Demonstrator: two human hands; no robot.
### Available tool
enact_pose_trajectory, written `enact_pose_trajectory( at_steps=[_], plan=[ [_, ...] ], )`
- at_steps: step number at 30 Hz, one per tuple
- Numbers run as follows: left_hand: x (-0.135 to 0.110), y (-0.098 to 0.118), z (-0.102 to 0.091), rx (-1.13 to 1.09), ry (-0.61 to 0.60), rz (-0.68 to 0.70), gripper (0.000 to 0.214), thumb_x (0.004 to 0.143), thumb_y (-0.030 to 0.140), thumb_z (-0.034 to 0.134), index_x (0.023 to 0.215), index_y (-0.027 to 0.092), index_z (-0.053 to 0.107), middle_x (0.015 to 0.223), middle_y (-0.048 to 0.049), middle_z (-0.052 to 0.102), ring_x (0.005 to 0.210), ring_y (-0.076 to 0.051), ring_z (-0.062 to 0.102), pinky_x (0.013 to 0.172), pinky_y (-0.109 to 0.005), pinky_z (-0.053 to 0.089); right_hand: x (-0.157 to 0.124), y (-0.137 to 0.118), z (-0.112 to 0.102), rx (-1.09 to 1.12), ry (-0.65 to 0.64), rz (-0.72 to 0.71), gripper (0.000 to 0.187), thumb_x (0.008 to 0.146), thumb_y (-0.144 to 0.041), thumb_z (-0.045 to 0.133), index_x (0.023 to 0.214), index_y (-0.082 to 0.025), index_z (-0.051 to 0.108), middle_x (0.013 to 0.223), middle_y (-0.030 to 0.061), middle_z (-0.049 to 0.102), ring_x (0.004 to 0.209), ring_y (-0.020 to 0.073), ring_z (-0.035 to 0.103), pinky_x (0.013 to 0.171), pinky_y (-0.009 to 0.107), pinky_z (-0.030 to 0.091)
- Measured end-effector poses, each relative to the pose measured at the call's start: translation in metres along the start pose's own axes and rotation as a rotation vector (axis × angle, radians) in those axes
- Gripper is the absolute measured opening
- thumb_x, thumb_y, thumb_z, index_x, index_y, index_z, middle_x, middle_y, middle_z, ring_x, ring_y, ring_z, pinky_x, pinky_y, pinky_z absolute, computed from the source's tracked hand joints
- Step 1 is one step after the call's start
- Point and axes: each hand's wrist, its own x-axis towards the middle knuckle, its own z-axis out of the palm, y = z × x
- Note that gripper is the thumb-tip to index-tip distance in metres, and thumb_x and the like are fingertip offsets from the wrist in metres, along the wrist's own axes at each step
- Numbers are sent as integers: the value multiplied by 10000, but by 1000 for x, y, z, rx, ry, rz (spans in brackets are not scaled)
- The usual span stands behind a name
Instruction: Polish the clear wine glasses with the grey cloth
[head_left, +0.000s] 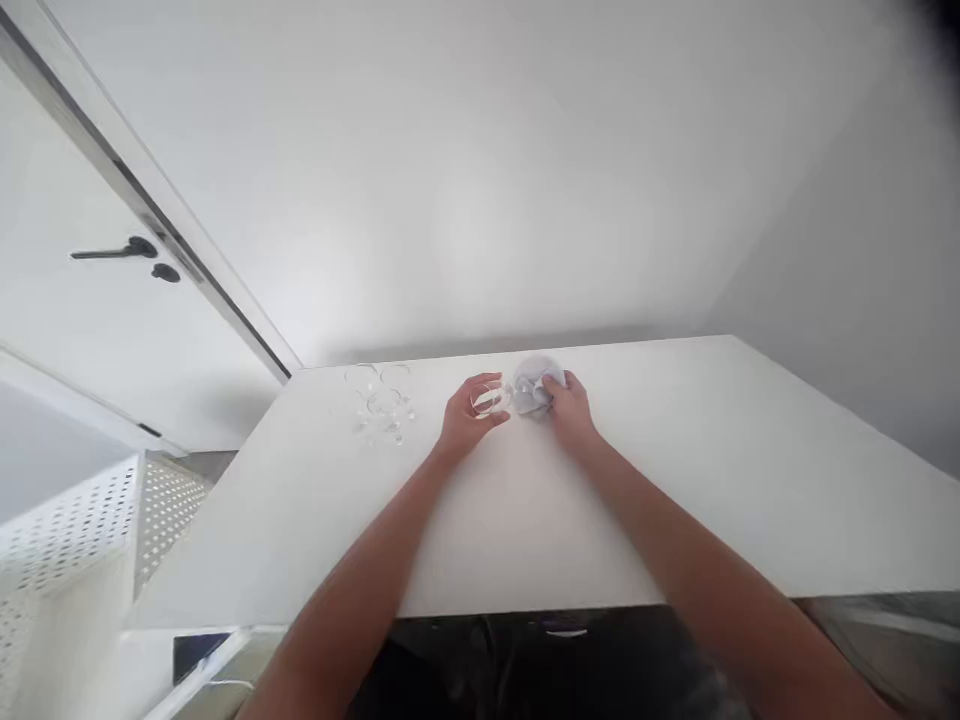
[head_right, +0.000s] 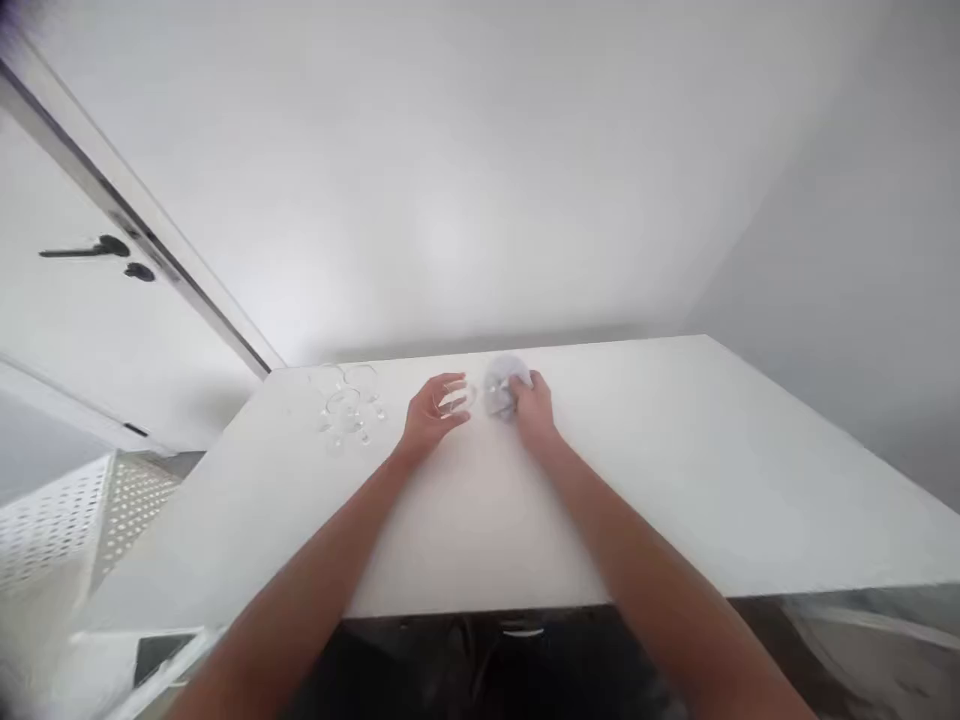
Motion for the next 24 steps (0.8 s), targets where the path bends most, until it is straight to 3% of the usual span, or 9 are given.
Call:
enact_pose_trajectory(
  at_steps=[4, 8, 13, 18, 21, 24],
  plan=[
    [-1, 3, 0, 22, 16, -3, 593, 733, 320, 875, 1275, 289, 635, 1396, -88, 581, 1290, -254, 561, 1082, -493, 527, -5, -8, 2, 0, -86, 6, 306, 724, -423, 738, 913, -234, 589, 932, 11, 617, 858, 174, 575, 685, 271, 492],
    [-2, 8, 2, 28, 29, -15, 563, 755, 320, 859, 1270, 296, 633, 1401, -84, 576, 1312, -256, 546, 1096, -501, 515, -7, -10, 2, 23, -47, -43, 263, 746, -414, 704, 909, -245, 585, 951, 6, 595, 874, 166, 554, 680, 256, 485],
    [-3, 13, 2, 36, 35, -24, 549, 763, 330, 853, 1266, 296, 635, 1386, -86, 581, 1319, -262, 542, 1096, -513, 514, -6, -10, -1, -33, -81, 35, 245, 736, -404, 689, 884, -238, 587, 958, 19, 603, 865, 173, 547, 671, 262, 483],
    [-3, 16, 2, 34, 37, -33, 546, 768, 341, 850, 1267, 301, 631, 1401, -85, 572, 1316, -266, 548, 1099, -522, 510, -5, -11, -2, -27, -71, -58, 225, 781, -428, 652, 910, -258, 580, 967, 9, 600, 863, 163, 548, 686, 257, 484],
    [-3, 18, 3, 41, 43, -40, 539, 775, 345, 844, 1268, 300, 632, 1384, -85, 577, 1319, -267, 544, 1101, -518, 509, -5, -10, -3, -73, -133, -22, 248, 789, -449, 641, 942, -260, 588, 1009, 20, 624, 885, 175, 571, 714, 280, 498],
    [-3, 18, 3, 40, 56, -36, 529, 785, 335, 836, 1271, 302, 628, 1385, -83, 572, 1317, -262, 543, 1103, -513, 510, -4, -10, -4, -134, -84, 1, 209, 770, -421, 640, 863, -244, 579, 938, 15, 617, 827, 169, 547, 668, 268, 469]
  ],
)
